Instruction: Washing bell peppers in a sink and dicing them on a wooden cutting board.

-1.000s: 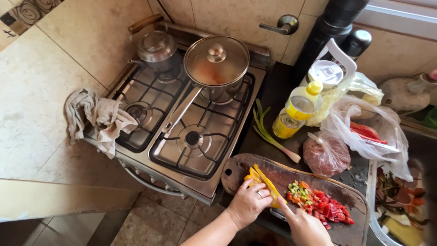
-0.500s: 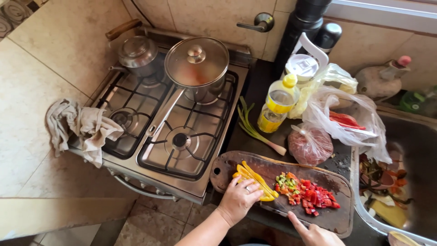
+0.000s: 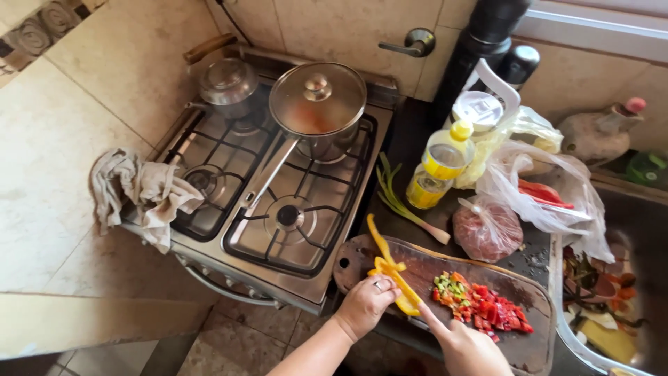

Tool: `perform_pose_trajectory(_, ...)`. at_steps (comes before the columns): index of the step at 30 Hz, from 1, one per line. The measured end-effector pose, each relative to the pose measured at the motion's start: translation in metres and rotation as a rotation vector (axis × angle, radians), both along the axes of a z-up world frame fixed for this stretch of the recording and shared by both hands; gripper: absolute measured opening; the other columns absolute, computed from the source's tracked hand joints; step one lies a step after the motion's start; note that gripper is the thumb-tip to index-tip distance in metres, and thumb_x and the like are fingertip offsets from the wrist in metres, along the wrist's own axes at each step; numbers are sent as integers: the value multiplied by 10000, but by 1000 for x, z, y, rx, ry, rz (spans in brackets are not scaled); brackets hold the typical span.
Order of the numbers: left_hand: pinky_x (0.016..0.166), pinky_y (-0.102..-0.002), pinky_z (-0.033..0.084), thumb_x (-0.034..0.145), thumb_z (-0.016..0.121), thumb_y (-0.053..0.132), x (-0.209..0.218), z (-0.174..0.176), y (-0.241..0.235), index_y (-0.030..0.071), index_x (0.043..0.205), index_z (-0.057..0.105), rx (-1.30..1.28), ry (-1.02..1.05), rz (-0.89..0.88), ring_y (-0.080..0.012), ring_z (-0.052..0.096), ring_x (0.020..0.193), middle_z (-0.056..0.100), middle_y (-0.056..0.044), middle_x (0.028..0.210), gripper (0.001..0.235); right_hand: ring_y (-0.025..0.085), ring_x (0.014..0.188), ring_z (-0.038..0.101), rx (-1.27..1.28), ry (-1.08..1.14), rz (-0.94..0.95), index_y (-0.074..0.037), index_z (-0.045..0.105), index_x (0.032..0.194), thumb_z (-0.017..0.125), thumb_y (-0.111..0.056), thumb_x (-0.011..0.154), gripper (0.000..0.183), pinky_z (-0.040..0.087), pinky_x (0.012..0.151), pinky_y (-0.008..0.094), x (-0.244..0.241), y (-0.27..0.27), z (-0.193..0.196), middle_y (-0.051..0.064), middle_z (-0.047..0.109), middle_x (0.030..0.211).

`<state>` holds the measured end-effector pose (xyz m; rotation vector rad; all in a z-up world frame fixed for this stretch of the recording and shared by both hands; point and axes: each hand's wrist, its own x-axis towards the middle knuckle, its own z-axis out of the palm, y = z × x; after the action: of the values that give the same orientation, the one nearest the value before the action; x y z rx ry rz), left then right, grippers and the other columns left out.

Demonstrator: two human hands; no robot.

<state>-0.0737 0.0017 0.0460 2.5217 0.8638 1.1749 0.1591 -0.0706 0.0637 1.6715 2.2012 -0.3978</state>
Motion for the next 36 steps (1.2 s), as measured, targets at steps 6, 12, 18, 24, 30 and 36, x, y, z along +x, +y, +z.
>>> perform_pose_trajectory(6, 845, -415, 515, 803, 636, -72, 0, -10, -4, -21, 963, 669, -15, 12, 26, -334, 606, 922, 644, -166, 969, 171, 162, 504, 497, 113, -21, -193, -604, 206, 1367, 493, -256, 797, 727, 473, 548, 314, 18, -20, -18, -36, 372, 660)
perform_pose_trajectory(12, 878, -410, 506, 815, 614, -57, -2, -9, -7, -6, 983, 673, 15, 29, 33, -308, 623, 952, 669, -149, 972, 184, 184, 337, 468, 397, 21, -60, -529, 291, 1347, 534, -212, 740, 726, 462, 375, 375, 3, -16, -34, -31, 320, 573)
perform_pose_trajectory(18, 882, -389, 501, 855, 588, -37, -1, 4, -3, -17, 922, 669, 44, 9, 34, -287, 625, 868, 665, -141, 915, 107, 277, 445, 529, 268, 127, 79, -377, 241, 1429, 508, -85, 745, 790, 470, 402, 457, -36, 26, -6, 36, 446, 644)
perform_pose_trajectory(24, 881, -414, 495, 864, 586, -39, -2, 7, -2, -24, 941, 663, 52, -2, 32, -292, 606, 837, 643, -151, 893, 109, 311, 486, 538, 134, 74, 123, -352, 214, 1442, 477, -108, 799, 737, 471, 426, 472, -48, 49, -7, 59, 466, 713)
perform_pose_trajectory(30, 872, -408, 502, 850, 601, -44, 0, 9, -2, -27, 890, 655, 69, -1, 45, -294, 602, 822, 643, -153, 887, 70, 320, 505, 580, 162, 44, 142, -342, 223, 1439, 481, -138, 798, 720, 480, 425, 474, -49, 50, -12, 61, 497, 717)
perform_pose_trajectory(36, 924, -399, 475, 829, 585, -35, -1, 3, -4, 24, 961, 675, 50, 66, 57, -265, 612, 924, 655, -113, 970, 171, 295, 489, 580, 150, -1, 86, -370, 154, 1453, 476, -80, 766, 812, 499, 443, 459, -31, 22, -10, 46, 495, 680)
